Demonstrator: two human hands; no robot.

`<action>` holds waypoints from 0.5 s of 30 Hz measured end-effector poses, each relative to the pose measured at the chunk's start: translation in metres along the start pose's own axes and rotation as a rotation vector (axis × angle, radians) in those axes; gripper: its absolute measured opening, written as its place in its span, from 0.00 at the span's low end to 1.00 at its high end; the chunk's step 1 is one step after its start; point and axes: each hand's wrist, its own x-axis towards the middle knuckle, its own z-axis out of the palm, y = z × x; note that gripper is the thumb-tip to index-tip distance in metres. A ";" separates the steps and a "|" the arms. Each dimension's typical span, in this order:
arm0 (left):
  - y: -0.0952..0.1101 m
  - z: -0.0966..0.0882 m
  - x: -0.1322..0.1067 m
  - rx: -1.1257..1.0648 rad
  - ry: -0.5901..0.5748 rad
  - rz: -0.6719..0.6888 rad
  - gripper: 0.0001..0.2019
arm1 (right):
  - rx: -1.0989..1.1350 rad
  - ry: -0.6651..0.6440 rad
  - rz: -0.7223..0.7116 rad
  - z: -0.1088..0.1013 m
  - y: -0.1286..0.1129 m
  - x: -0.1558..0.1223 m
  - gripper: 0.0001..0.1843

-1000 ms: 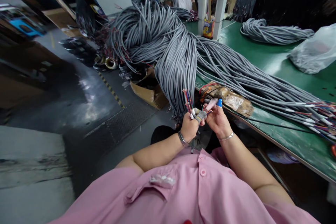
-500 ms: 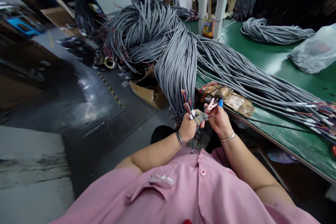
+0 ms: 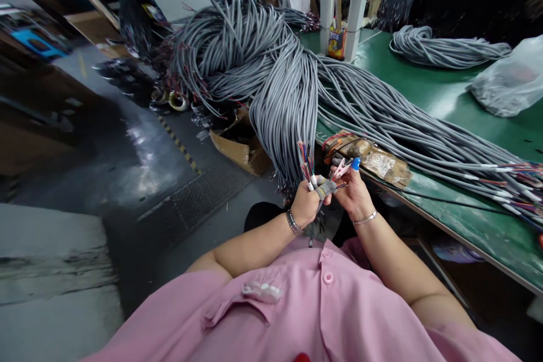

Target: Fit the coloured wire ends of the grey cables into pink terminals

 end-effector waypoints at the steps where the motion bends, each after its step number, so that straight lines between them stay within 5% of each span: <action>1: 0.000 0.000 -0.001 -0.001 0.001 0.003 0.17 | -0.001 -0.016 0.001 -0.001 0.000 -0.001 0.20; 7: 0.000 -0.007 -0.008 0.064 0.034 0.033 0.17 | -0.037 -0.117 0.059 -0.008 -0.007 -0.008 0.25; 15: 0.000 -0.007 -0.010 0.088 0.090 0.067 0.16 | -0.143 -0.098 -0.006 -0.008 -0.013 -0.012 0.15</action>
